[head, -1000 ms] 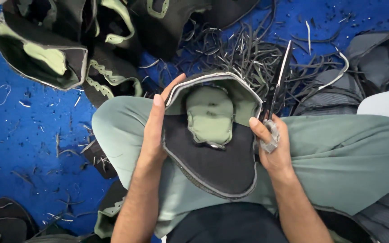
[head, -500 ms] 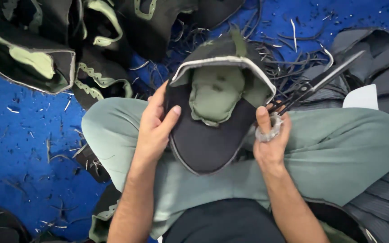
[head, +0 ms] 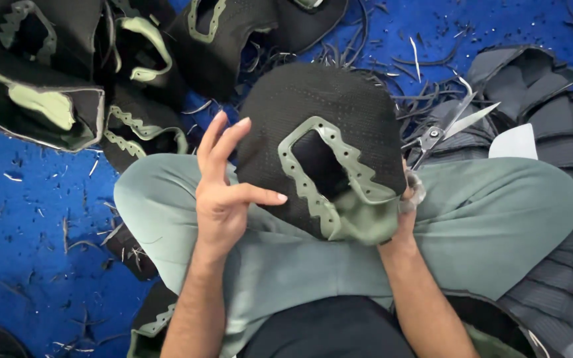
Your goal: The person trims excess material and threads from shoe upper components using scissors.
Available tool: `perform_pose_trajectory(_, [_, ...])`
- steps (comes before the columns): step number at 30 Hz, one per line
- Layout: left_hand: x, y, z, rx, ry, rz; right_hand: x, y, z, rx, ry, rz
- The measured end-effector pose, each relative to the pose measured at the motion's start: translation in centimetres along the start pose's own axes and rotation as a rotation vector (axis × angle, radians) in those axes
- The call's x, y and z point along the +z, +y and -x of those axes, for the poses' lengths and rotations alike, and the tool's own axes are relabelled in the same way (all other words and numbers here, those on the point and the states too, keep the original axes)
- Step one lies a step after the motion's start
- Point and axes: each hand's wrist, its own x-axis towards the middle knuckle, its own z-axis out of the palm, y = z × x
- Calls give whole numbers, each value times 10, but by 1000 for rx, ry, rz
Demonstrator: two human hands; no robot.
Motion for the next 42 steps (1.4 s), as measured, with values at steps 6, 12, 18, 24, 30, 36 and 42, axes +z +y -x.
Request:
perform_pose_trajectory(6, [15, -34, 17, -506, 222, 690, 22, 6, -5, -68, -108, 113])
perform_pose_trajectory(12, [6, -20, 0, -630, 200, 914, -39, 43, -15, -10, 82, 429])
perform_pose_trajectory(18, [26, 71, -121, -486, -540, -689, 30, 37, -10, 15, 63, 301])
perform_pose_trajectory(24, [132, 109, -206, 345, -186, 10, 17, 52, -14, 74, 84, 221])
perform_pose_trajectory(30, [111, 113, -204, 565, -65, -75, 24, 43, -9, 217, -37, 231])
perform_pose_trajectory(36, [5, -65, -165, 224, -22, -514, 38, 32, -6, 252, 36, 36])
perform_pose_trajectory(42, [3, -145, -129, -20, -86, -676, 33, 40, -16, 294, 72, 104])
